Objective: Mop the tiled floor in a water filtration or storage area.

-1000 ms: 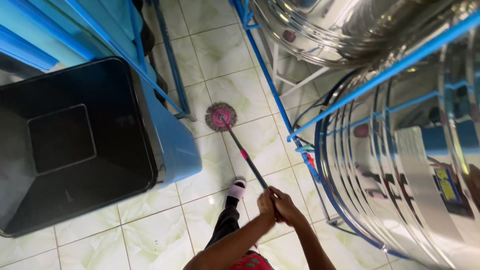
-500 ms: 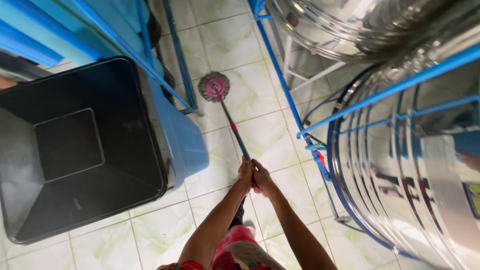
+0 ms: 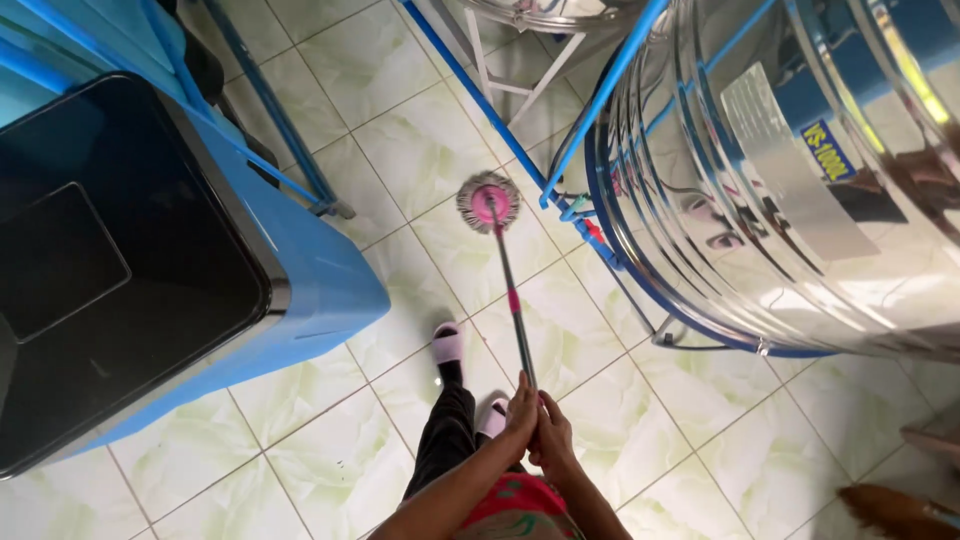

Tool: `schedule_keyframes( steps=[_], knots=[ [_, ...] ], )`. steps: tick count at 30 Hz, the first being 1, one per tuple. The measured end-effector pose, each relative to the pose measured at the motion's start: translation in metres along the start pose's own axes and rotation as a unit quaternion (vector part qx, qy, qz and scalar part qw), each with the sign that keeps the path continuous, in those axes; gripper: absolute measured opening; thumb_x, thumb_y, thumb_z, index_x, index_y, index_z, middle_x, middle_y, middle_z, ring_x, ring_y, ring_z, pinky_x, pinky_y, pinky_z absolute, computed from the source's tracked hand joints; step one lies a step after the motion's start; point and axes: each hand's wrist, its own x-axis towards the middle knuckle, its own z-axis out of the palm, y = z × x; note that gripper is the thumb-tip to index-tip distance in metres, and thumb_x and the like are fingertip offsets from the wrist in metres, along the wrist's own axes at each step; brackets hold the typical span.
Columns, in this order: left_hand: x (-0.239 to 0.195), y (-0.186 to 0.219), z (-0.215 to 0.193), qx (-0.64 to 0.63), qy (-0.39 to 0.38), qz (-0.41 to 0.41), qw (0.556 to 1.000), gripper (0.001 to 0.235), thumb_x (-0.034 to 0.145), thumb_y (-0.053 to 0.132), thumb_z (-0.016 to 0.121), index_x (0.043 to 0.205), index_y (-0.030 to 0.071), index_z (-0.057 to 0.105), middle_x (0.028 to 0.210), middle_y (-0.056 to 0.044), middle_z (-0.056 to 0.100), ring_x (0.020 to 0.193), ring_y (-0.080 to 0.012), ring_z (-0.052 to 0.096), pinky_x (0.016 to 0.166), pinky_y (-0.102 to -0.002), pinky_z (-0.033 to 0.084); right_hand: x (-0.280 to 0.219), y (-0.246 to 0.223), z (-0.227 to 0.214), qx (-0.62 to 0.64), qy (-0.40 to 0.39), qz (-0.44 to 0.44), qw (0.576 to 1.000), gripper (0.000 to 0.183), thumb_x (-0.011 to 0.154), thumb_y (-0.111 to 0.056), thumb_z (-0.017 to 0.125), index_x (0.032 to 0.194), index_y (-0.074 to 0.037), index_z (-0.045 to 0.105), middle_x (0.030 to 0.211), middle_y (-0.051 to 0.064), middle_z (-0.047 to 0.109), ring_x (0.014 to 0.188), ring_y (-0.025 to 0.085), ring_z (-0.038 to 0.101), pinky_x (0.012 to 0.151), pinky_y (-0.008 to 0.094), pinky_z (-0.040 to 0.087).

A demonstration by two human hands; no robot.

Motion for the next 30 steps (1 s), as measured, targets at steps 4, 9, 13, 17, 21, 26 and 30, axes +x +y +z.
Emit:
schedule_keyframes(
  steps=[4,9,13,17,21,26,30],
  knots=[
    [0.036,0.022,-0.008,0.042,-0.017,0.019,0.999,0.065,0.104,0.046,0.036,0.164,0.039,0.014,0.161,-0.012,0.040,0.138,-0.0331,0.051,0.107,-0.041,0.050,0.019,-0.018,0.018,0.033,0.016,-0.014,0.999,0.050,0.103,-0.035,0.051,0.151,-0.020,0.050,0.050,0.006,0.047,0.031,0.015,0.036,0.028,0.031,0.025],
    [0.183,0.026,-0.038,0.107,0.005,0.219,0.970,0.064,0.107,0.047,0.041,0.163,0.019,0.028,0.144,-0.023,0.060,0.127,-0.0306,0.061,0.101,-0.036,0.052,0.086,-0.066,0.059,0.083,-0.009,-0.057,0.995,0.043,0.108,-0.033,0.043,0.147,-0.017,0.053,0.052,0.006,0.053,0.029,0.014,0.036,0.026,0.031,0.025],
    [0.090,0.073,-0.042,0.081,-0.033,0.052,0.995,0.062,0.106,0.046,0.034,0.162,0.021,0.038,0.129,-0.033,0.066,0.110,-0.0506,0.067,0.075,-0.050,0.056,0.058,-0.061,0.063,0.106,0.016,-0.031,0.994,0.044,0.107,-0.035,0.040,0.148,-0.022,0.050,0.048,0.006,0.046,0.029,0.013,0.033,0.027,0.030,0.024],
    [0.028,0.025,-0.048,0.127,-0.051,0.057,0.989,0.066,0.103,0.052,0.034,0.164,0.032,0.022,0.145,-0.021,0.053,0.120,-0.0353,0.062,0.087,-0.042,0.056,0.011,0.003,0.054,0.141,0.036,-0.024,0.989,0.047,0.106,-0.037,0.044,0.151,-0.025,0.049,0.049,0.003,0.046,0.030,0.013,0.035,0.027,0.029,0.024],
    [-0.045,-0.057,-0.072,0.134,-0.118,0.011,0.984,0.068,0.103,0.057,0.027,0.165,0.033,0.014,0.162,-0.014,0.037,0.138,-0.0359,0.050,0.106,-0.049,0.052,-0.044,0.116,0.058,0.207,0.085,-0.048,0.973,0.048,0.105,-0.035,0.050,0.150,-0.018,0.053,0.052,0.005,0.050,0.032,0.014,0.041,0.029,0.031,0.032],
    [-0.062,-0.196,-0.130,0.266,-0.172,0.110,0.942,0.066,0.103,0.045,0.037,0.164,0.028,0.019,0.161,-0.016,0.041,0.141,-0.0341,0.048,0.114,-0.040,0.043,-0.109,0.239,0.095,0.352,0.133,-0.046,0.926,0.049,0.104,-0.030,0.052,0.152,-0.018,0.051,0.070,0.002,0.058,0.043,0.011,0.043,0.036,0.028,0.033],
    [-0.104,-0.245,-0.172,0.326,-0.214,0.162,0.906,0.065,0.102,0.043,0.041,0.161,0.021,0.027,0.149,-0.018,0.055,0.126,-0.0326,0.063,0.104,-0.039,0.051,-0.150,0.309,0.132,0.413,0.179,-0.055,0.891,0.049,0.103,-0.030,0.052,0.150,-0.017,0.054,0.081,0.006,0.061,0.048,0.011,0.046,0.038,0.027,0.037]
  ],
)
